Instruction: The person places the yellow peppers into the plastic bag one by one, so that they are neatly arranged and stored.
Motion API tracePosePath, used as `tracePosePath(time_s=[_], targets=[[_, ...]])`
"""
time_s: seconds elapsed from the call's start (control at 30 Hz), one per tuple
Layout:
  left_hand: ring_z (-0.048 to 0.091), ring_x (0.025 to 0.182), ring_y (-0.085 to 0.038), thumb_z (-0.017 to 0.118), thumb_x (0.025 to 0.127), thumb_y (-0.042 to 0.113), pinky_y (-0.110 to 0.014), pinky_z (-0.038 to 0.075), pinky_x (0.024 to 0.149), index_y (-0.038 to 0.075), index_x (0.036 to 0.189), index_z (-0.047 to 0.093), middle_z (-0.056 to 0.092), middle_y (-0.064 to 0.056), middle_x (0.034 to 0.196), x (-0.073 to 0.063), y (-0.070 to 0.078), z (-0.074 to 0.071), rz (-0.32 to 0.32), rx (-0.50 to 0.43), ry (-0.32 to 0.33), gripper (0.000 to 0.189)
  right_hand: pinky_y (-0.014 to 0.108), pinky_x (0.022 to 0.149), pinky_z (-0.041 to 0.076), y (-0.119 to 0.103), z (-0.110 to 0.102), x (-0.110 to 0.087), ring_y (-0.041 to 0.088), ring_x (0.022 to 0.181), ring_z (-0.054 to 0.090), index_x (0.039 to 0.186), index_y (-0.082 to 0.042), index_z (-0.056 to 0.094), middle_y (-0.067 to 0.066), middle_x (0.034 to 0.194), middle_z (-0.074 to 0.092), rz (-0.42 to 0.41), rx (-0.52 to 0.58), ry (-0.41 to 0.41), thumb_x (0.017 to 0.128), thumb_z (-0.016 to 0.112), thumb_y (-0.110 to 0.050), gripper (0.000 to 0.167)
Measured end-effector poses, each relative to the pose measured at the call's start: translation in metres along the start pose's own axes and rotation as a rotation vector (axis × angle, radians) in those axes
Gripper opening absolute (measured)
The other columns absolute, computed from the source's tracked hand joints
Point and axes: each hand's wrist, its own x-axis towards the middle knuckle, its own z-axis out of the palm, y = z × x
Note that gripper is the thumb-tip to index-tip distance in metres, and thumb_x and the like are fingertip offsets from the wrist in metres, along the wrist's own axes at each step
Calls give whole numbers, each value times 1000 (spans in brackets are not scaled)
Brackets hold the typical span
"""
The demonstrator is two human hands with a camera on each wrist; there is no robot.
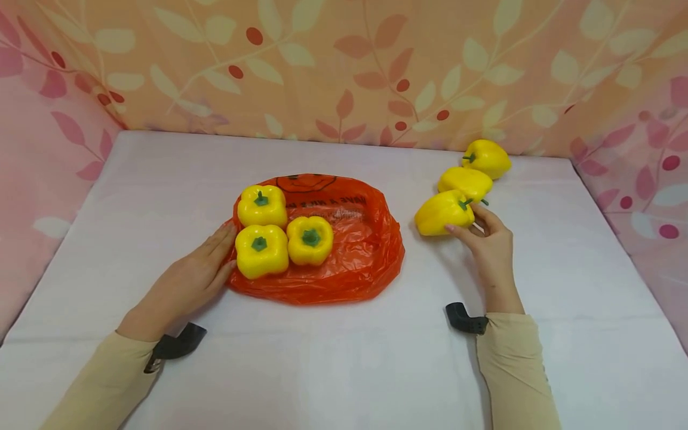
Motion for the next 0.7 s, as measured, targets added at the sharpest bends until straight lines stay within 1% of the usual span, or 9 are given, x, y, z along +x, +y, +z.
tracePosePath(time_s=[0.1,0.17,0.33,0.47,0.57,0.7], targets=[[28,137,-35,51,97,25,-49,33,105,-7,145,27,28,-22,150,0,0,0,-1,1,-2,62,9,80,47,-2,1,-1,9,100,56,139,1,43,11,141,41,-4,20,7,77,74,3,69],[28,137,-35,51,97,25,-49,33,105,-7,144,27,28,-22,150,0,-1,0,1,1,1,62,9,80,47,-3,1,-1,9,100,56,139,2,43,12,142,39,-11,32,11,77,74,4,69],[28,137,-35,52,97,25,-49,33,105,-7,144,28,28,-22,149,1,0,2,6,0,8,62,10,81,47,-6,3,-3,11,104,54,139,-1,45,11,140,42,-20,8,20,76,75,4,69],[29,137,-35,51,97,25,-49,34,104,-7,144,28,29,-22,149,1,0,1,6,-1,7,62,10,83,46,-10,4,-4,13,110,52,139,-3,46,11,140,42,-30,-27,25,75,76,2,70],[29,137,-35,51,97,25,-50,34,104,-7,144,28,28,-22,149,1,0,1,2,-2,4,62,11,84,46,-13,8,-4,15,113,50,138,-1,47,11,138,44,-66,-29,24,74,76,6,70],[29,136,-35,51,97,25,-50,34,104,-7,144,28,29,-22,149,1,0,0,0,0,-1,62,11,85,46,-18,13,-5,17,114,50,135,1,49,7,132,47,-132,-28,13,73,75,10,68]])
